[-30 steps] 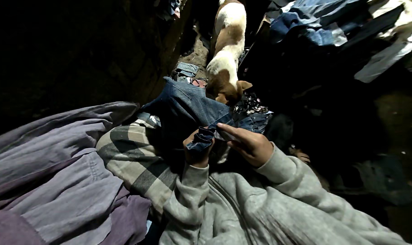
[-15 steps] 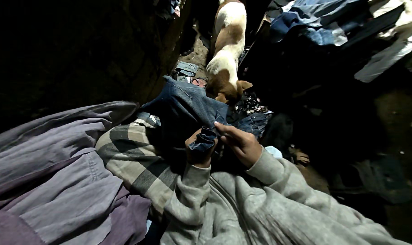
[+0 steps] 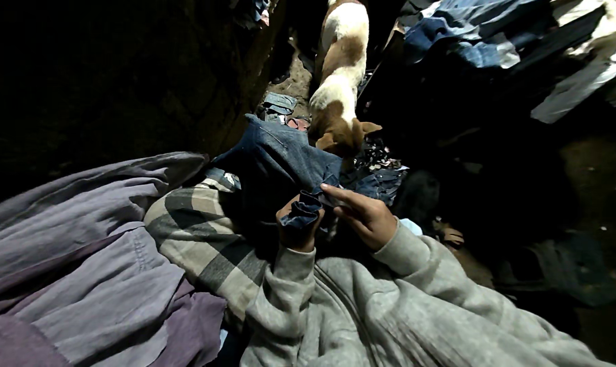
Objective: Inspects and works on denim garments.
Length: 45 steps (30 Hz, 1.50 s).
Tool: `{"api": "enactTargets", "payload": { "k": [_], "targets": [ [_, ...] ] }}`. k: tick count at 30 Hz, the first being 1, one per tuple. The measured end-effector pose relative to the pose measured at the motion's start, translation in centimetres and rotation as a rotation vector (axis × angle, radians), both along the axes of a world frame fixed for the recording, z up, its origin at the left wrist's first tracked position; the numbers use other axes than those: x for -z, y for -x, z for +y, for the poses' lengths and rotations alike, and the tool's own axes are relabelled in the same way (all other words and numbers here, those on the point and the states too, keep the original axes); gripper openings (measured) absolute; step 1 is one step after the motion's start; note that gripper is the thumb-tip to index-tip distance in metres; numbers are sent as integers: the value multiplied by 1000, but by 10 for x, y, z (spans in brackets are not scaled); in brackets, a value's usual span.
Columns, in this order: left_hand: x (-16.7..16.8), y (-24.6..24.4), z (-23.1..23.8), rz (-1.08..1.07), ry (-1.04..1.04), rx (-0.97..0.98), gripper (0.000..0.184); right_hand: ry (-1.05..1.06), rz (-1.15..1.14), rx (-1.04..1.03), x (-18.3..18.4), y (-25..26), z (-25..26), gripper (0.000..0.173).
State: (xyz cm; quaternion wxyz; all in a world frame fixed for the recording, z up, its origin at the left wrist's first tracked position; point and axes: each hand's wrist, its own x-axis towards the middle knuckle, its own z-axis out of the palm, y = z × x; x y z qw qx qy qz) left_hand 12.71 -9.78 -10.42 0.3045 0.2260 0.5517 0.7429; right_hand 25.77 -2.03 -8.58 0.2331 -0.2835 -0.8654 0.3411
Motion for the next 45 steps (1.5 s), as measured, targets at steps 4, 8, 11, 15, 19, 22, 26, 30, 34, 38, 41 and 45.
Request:
{"api": "enactTargets", "payload": {
  "k": [4,8,11,15,19,22,26,30,34,38,41,45],
  "targets": [
    [1,0,2,18,-27,1,13,161,59,30,-1,8,1,38],
    [-1,0,3,99,-1,-29,15,359,117,-17,-9,5,4,41],
    [2,2,2,357,18,-60,20,410,143,-69,-15,-2,4,44],
    [-6,13,1,655,-97,-2,20,341,217,-123,-18,-11,2,45],
    [-7,7,5,594,-154,63,25,329,237,-132,-19,-16,2,45],
    [-6,-1,7,358,-136,95,16,319,205,-100,-18,-16,2,44],
    [-8,3,8,345,-30,86,14,289,187,-72,-18,-12,0,42],
    [-13,9,5,242,-2,135,11,173,143,-58,-18,-8,2,40],
    [-6,9,3,84,-79,94,11,18,13,-40,-20,-7,-1,41],
    [-1,8,1,16,-137,86,12,-54,-62,-10,-21,-11,-3,42],
    [-2,4,1,48,-134,55,10,-85,-66,6,-18,-11,-4,42],
    [1,-4,1,188,-136,-18,13,-92,-60,32,-15,-10,-7,41]
  ]
}}
